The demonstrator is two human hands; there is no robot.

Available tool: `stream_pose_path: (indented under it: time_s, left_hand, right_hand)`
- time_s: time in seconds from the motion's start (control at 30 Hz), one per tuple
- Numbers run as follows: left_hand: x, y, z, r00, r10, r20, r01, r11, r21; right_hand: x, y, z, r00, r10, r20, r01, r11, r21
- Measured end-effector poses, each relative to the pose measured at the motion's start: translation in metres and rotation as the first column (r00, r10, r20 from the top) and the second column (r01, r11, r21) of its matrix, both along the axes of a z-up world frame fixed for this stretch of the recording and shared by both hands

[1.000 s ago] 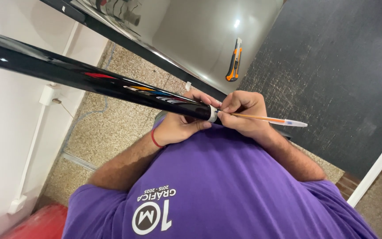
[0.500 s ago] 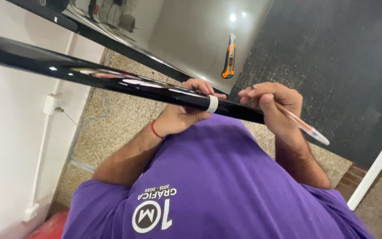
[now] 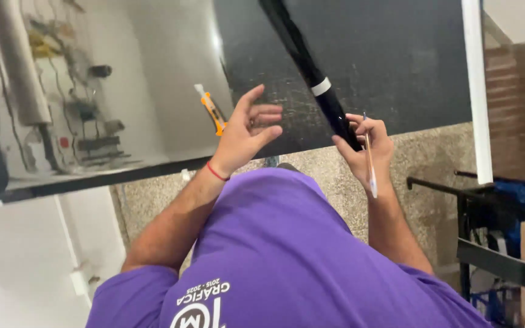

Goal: Measuring, rolling, and cutting black adhesive film on a work table using a utility knife and pen.

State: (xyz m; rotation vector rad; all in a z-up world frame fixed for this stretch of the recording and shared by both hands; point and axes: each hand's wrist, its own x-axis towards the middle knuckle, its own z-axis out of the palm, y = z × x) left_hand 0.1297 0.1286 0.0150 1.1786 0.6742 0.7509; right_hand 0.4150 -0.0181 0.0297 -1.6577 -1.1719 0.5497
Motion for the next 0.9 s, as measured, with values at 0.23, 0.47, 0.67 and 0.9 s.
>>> stream_pose_path:
  time_s: [0.23, 0.47, 0.67, 0.9]
  left_hand:
    - [0.004, -0.026, -0.044, 0.929, -0.11, -0.353, 0.1, 0.994, -0.046]
    - [-0.002, -0.036, -0.035, 0.867, -0.032, -0.497, 0.058, 0.998, 0.036]
    - [0.011, -0.032, -0.026, 0.888, -0.038, -0.458, 0.103, 0.988, 0.117]
    - [0.062, -0.017, -0.034, 0.948, -0.225, -0.223, 0.239, 0.97, 0.037]
  right_hand:
    - [0.128, -0.015, -0.131, 0.901, -0.343, 0.265, 0.356, 0.935, 0.002]
    - [0.167, 0.0, -0.182, 0.866, -0.407, 0.29, 0.442, 0.895, -0.064]
    - [0.122, -0.051, -0.132, 0.889, -0.374, 0.265, 0.394, 0.919, -0.024]
    - [0.013, -0.166, -0.066, 0.912, -0.339, 0.23, 0.321, 0.94, 0.111]
